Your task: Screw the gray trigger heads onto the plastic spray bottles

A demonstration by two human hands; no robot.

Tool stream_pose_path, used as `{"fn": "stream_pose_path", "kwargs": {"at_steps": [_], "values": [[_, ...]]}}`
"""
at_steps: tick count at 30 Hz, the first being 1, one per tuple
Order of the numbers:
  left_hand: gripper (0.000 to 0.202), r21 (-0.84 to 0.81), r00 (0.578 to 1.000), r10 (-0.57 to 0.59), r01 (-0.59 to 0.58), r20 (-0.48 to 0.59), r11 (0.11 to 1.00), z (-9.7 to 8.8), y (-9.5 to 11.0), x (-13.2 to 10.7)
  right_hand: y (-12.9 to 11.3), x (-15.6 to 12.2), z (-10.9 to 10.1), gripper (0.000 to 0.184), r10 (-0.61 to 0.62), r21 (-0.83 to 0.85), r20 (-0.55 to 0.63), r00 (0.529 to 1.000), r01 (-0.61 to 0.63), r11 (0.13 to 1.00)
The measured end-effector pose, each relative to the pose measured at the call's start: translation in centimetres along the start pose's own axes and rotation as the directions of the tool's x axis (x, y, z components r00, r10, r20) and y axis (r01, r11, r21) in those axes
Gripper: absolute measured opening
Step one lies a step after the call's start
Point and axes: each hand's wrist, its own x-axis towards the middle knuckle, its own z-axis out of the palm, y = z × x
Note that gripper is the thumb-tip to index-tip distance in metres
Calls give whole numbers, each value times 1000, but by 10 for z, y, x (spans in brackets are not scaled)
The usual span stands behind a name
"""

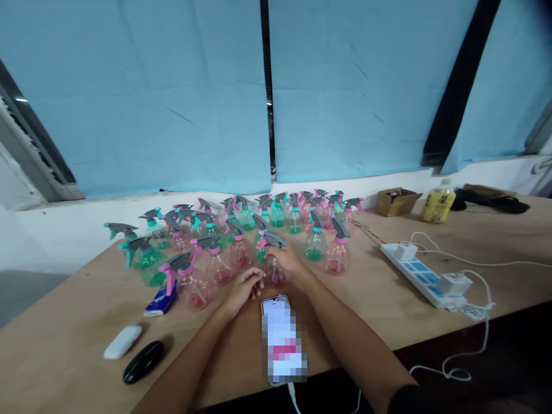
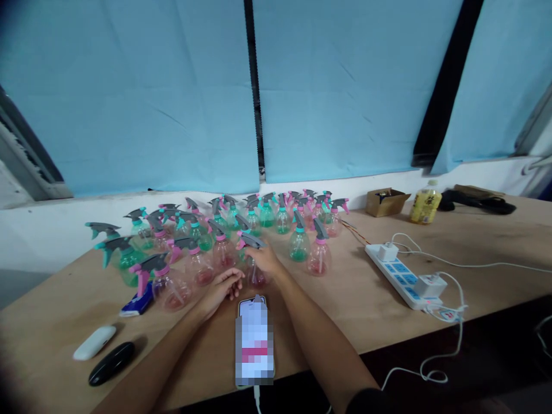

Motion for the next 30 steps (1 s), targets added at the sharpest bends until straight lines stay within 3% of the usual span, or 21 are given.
{"fn": "stream_pose_path", "kwargs": {"at_steps": [3,7,11,15,26,30], "values": [[29,7,1000,6,-6,0,1000,0,-1,0,9,1,-1,14,8,-168,-199,980,-42,985],[28,-1,1000,5,-5,1,1000,-1,-1,1,13,2,-4,22,-146,-346,-432,890,-14,938],[29,2,1000,1,-1,1,1000,0,0,1,12,0,-10,28,-269,-537,-525,807,-69,841],[29,6,1000,2,-2,-1,1000,1,2,0,16,-1,-13,40,-424,-635,-537,730,-18,773],[30,-10,1000,-6,6,-5,1000,3,4,-1,30,-3,-21,47,-519,-797,-358,776,36,603],[30,-7,1000,-2,2,-3,1000,2,1,0,38,-4,-22,46,-492,-806,-369,789,-7,592]]}}
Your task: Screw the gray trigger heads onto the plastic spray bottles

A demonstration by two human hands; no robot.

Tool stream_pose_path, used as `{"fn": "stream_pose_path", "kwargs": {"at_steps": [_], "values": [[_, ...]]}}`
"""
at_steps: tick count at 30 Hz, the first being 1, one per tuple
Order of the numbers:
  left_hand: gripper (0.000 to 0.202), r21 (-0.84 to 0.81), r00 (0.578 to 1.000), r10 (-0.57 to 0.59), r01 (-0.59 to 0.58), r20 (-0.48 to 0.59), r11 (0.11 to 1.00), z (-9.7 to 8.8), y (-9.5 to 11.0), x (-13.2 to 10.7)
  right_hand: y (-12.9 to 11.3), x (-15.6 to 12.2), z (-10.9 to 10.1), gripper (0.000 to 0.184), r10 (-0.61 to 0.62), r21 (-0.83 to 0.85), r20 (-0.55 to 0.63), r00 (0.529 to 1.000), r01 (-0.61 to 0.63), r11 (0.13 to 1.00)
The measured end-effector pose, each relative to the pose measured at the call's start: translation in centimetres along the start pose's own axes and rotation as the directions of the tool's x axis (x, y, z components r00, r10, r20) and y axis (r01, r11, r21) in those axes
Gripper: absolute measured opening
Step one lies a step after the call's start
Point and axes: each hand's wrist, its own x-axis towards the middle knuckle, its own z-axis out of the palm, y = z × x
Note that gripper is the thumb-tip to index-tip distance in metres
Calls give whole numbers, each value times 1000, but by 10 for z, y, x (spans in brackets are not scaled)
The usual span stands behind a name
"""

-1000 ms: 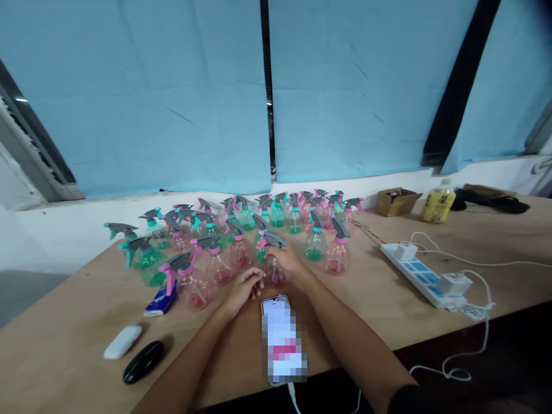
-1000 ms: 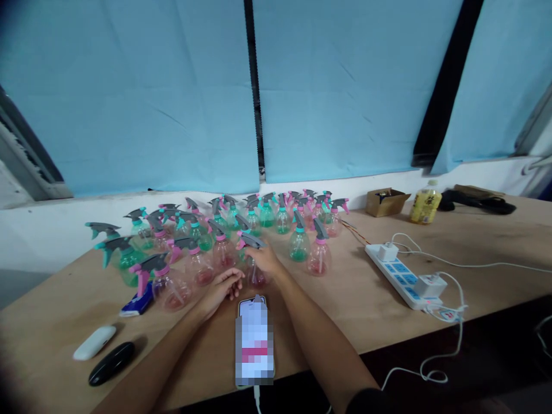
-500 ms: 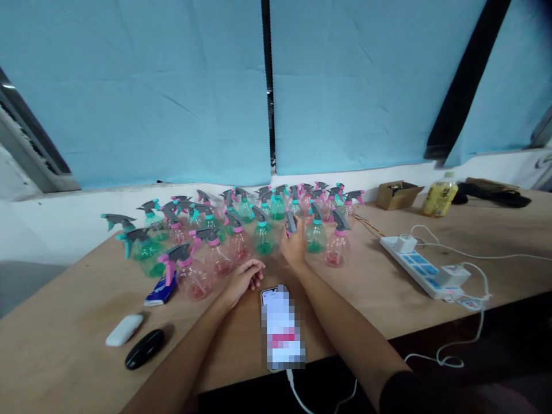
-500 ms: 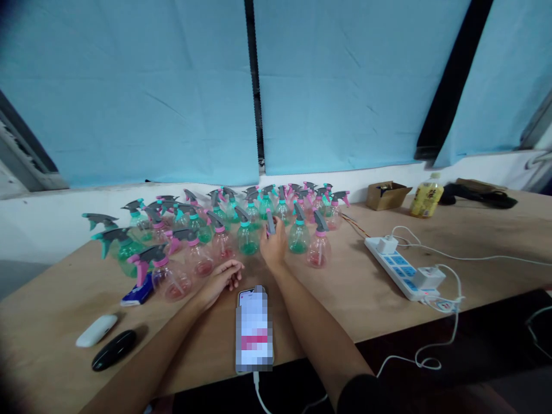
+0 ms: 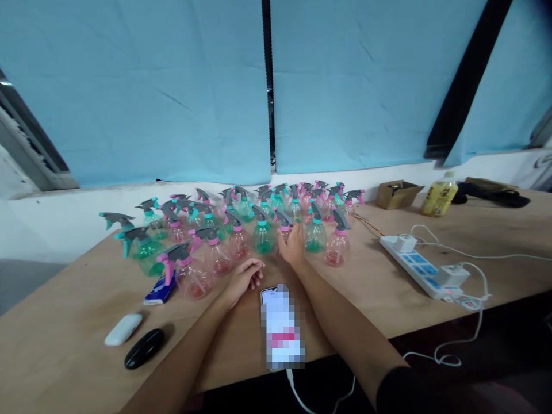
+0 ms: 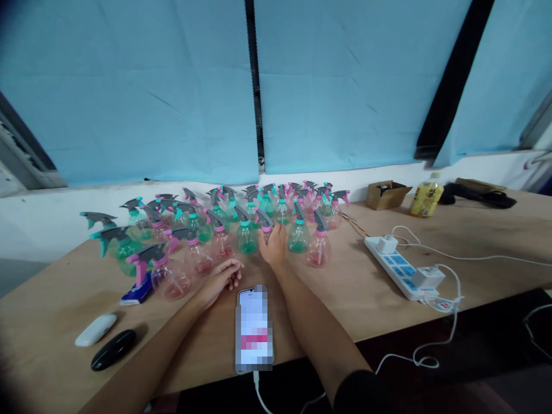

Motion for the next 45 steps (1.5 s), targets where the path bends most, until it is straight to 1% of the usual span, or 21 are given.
{"fn": "stream_pose_path", "kwargs": {"at_steps": [3,7,12,14,18,22,29,35,41,45], "values": [[30,5,1000,-1,1,-4,1000,1,1,0,0,-2,2,42,54,44,36,998,-56,997],[31,12,1000,10,-10,1,1000,2,4,-2,-3,-3,1,47,135,82,108,985,-144,986],[32,1,1000,1,-1,-6,1000,2,3,-1,-1,-5,0,44,107,52,96,990,-112,992],[32,9,1000,4,-4,-6,1000,2,3,-1,1,-6,1,44,113,59,84,990,-118,991],[31,10,1000,7,-7,-6,1000,2,3,-1,5,-10,4,52,116,72,47,992,-119,990],[31,17,1000,7,-6,-7,1000,3,3,-1,7,-10,7,57,111,108,48,993,-116,987],[29,41,1000,12,-12,-6,999,1,0,0,18,-7,13,55,107,232,117,987,-132,964],[31,56,1000,24,-24,4,998,-1,-3,2,22,-8,17,56,96,199,78,992,-110,974],[32,74,999,30,-30,13,997,0,-1,2,22,-7,14,61,45,206,125,991,-71,976],[32,80,999,31,-32,15,996,0,-1,2,24,-6,14,63,68,226,148,987,-101,969]]}}
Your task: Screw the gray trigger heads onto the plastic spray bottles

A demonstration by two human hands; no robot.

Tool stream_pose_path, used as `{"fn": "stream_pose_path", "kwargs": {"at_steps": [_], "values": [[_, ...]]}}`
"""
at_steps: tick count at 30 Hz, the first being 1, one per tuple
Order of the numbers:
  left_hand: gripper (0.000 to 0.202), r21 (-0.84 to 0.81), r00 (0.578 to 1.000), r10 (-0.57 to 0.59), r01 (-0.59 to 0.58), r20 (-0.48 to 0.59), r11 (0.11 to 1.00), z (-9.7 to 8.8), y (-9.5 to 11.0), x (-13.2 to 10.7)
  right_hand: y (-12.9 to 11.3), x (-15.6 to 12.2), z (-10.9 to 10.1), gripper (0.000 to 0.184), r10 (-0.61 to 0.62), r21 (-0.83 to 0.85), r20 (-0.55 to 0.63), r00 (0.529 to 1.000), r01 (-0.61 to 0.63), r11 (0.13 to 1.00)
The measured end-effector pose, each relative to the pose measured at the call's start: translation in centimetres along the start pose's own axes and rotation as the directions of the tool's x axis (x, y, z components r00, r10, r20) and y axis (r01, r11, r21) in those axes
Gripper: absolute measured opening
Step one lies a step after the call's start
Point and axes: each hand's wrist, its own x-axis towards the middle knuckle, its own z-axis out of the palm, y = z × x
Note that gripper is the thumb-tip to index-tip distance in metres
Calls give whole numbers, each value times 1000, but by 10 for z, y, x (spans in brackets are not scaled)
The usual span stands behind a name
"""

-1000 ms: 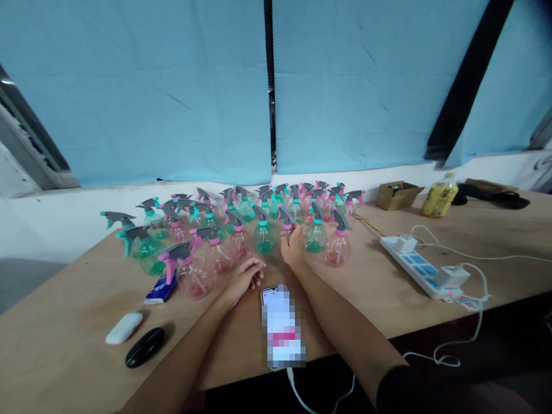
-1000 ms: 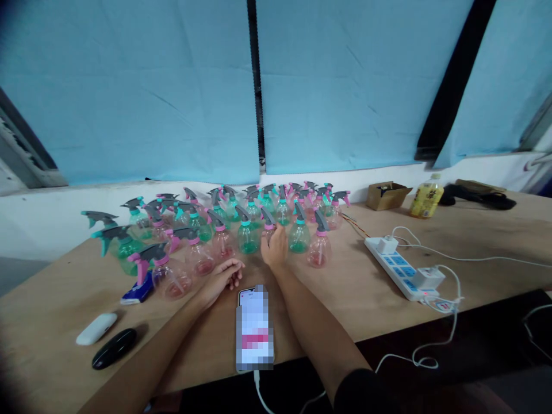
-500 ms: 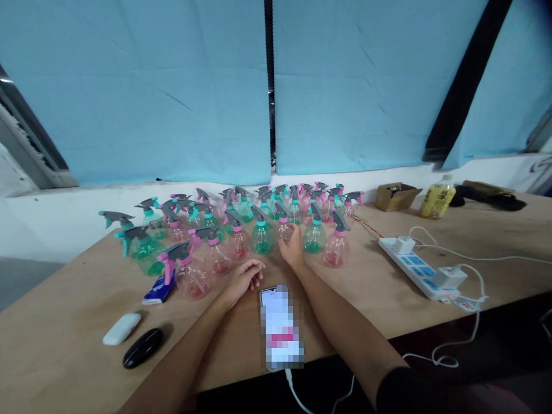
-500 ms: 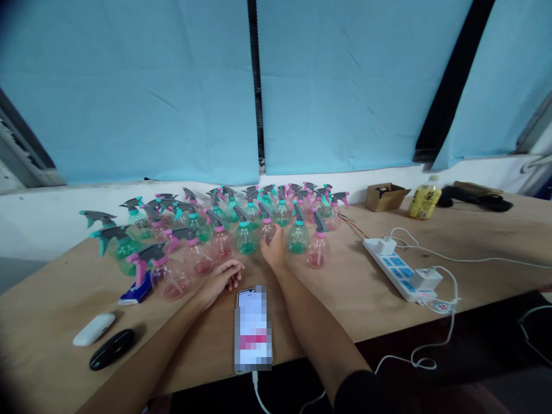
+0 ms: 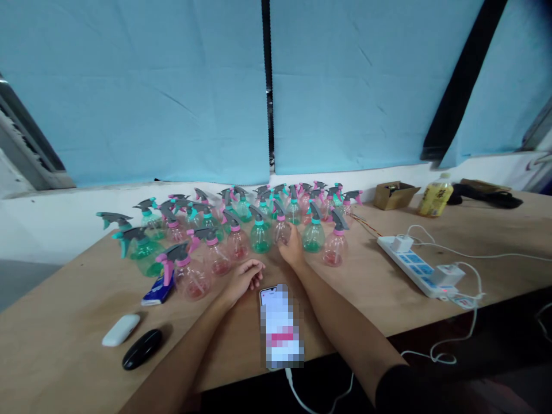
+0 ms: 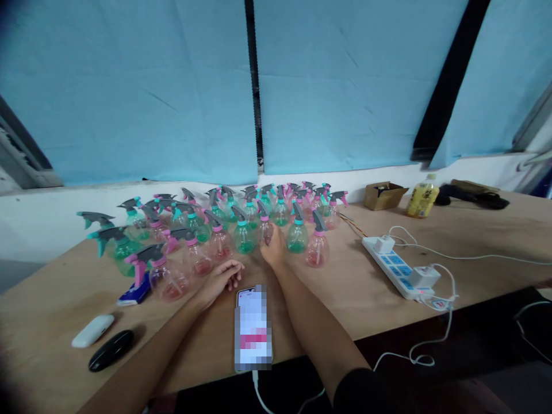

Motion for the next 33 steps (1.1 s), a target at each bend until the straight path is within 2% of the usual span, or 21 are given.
{"fn": "stream_pose_path", "kwargs": {"at_steps": [8,11,14,19,23,28,33], "values": [[31,1,1000,-2,2,-5,1000,1,1,0,1,2,0,56,66,73,-81,995,-60,996],[31,6,1000,4,-4,-3,1000,1,3,-1,-10,4,-8,53,56,101,-107,993,-45,994],[31,16,1000,1,-1,2,1000,1,3,-1,-28,6,-20,54,-4,104,-166,986,21,994],[32,15,1000,4,-4,8,1000,0,1,1,-53,11,-47,59,-104,-9,-238,966,104,994],[32,26,1000,10,-11,25,1000,0,-1,2,-53,17,-60,69,-153,-102,-327,932,126,987],[31,43,1000,19,-20,25,999,1,3,-1,-36,21,-58,75,-131,-280,-300,945,44,959],[31,56,999,9,-11,30,998,3,7,-3,-30,18,-52,69,-67,-380,-259,963,-38,924]]}}
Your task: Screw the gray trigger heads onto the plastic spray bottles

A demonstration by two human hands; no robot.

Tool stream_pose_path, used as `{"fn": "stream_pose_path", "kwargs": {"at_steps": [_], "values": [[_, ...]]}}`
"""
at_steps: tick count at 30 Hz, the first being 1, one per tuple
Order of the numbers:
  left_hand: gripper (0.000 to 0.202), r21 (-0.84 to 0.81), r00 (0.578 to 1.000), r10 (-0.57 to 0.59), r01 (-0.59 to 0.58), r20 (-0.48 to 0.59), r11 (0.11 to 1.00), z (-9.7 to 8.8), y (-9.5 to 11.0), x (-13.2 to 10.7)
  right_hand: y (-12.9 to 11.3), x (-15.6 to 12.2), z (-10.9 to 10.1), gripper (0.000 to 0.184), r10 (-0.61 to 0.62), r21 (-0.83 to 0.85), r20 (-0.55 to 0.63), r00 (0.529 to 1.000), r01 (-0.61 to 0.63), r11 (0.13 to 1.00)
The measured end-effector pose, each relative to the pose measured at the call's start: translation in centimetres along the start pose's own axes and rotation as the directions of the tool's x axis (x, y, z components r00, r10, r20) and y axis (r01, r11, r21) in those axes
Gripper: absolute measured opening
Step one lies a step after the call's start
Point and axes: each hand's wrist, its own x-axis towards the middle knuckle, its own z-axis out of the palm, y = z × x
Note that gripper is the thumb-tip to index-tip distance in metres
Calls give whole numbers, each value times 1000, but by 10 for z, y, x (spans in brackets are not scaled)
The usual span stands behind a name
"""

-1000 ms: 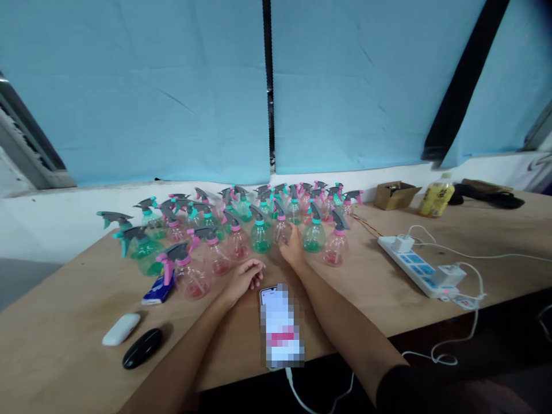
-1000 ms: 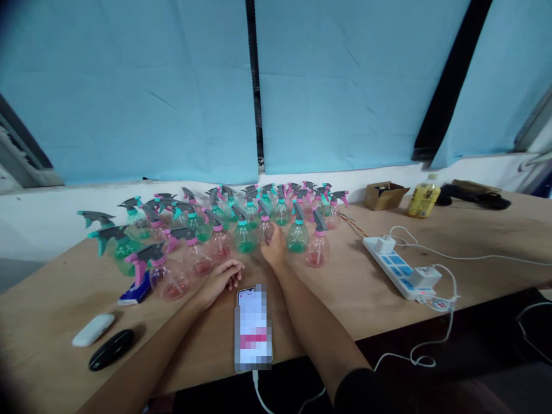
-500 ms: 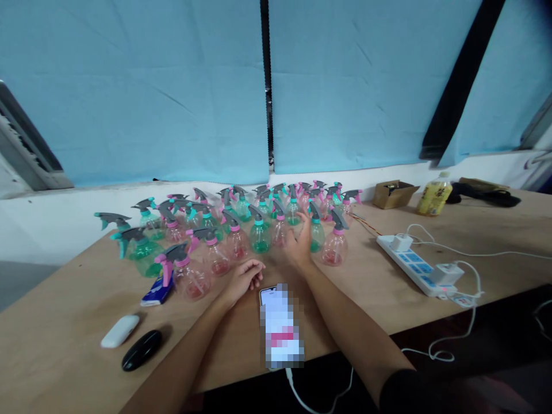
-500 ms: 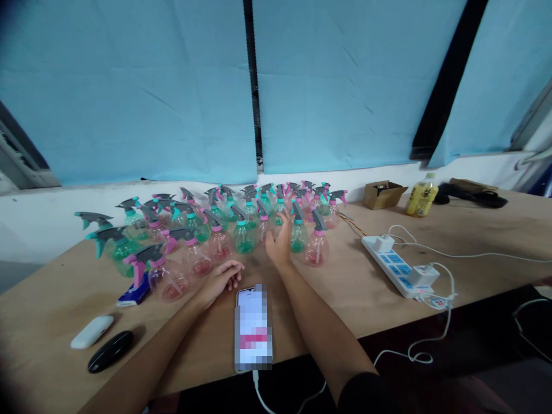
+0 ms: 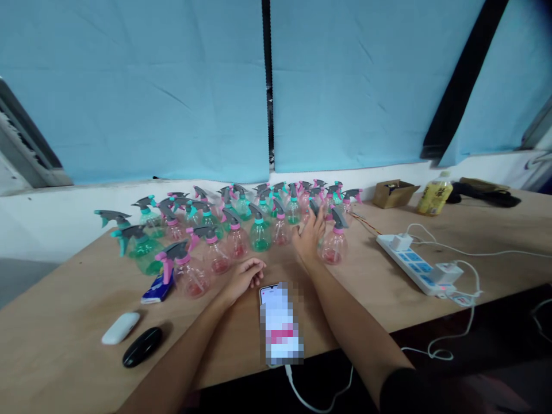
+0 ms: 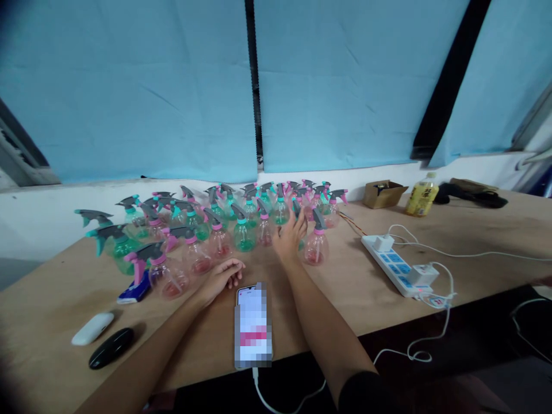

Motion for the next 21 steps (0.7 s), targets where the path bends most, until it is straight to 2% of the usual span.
{"fn": "stream_pose_path", "kwargs": {"at_steps": [6,13,21], "values": [[31,-4,1000,-6,6,5,1000,0,-4,2,-8,-1,-4,62,52,28,-44,998,-51,998],[30,-10,1000,-1,1,8,1000,0,-3,2,-3,-2,-1,63,70,36,44,997,-72,997],[30,8,1000,5,-5,11,1000,0,-3,2,-6,-1,-3,61,53,-11,33,998,-53,999]]}}
